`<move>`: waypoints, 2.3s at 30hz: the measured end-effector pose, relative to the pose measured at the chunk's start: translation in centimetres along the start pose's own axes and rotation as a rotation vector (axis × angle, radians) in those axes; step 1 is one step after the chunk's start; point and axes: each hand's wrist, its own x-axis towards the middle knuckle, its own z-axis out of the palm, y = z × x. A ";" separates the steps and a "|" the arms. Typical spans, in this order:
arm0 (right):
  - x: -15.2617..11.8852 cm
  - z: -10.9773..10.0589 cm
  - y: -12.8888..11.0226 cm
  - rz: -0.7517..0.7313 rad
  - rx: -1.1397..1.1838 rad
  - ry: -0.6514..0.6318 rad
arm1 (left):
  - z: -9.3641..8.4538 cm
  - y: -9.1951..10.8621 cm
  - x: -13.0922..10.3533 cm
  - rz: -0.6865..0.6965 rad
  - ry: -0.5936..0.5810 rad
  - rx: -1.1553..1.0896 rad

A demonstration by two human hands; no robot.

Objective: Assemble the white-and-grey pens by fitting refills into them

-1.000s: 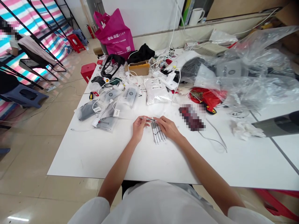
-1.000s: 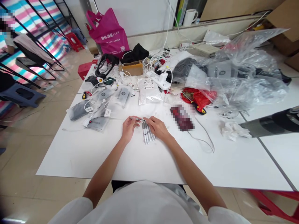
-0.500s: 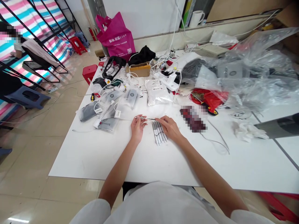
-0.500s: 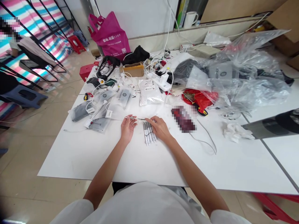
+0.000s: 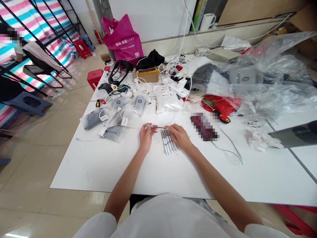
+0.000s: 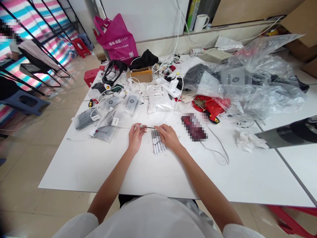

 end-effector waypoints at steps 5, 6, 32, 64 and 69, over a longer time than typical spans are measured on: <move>0.1 -0.2 -0.4 0.026 0.016 0.031 | -0.6 -0.2 0.4 0.024 0.030 -0.011; 0.2 -0.2 -0.4 0.027 0.021 0.030 | -0.6 -0.2 0.4 0.025 0.027 -0.004; 0.3 -1.2 -1.6 0.012 0.205 -0.088 | 0.2 -0.1 -1.3 0.037 -0.204 0.401; 0.4 -1.6 -1.9 0.033 0.287 -0.174 | 0.3 0.1 -1.2 0.071 -0.213 0.404; 0.3 -1.5 -2.0 0.078 0.262 -0.142 | 0.2 0.0 -1.1 0.049 -0.218 0.347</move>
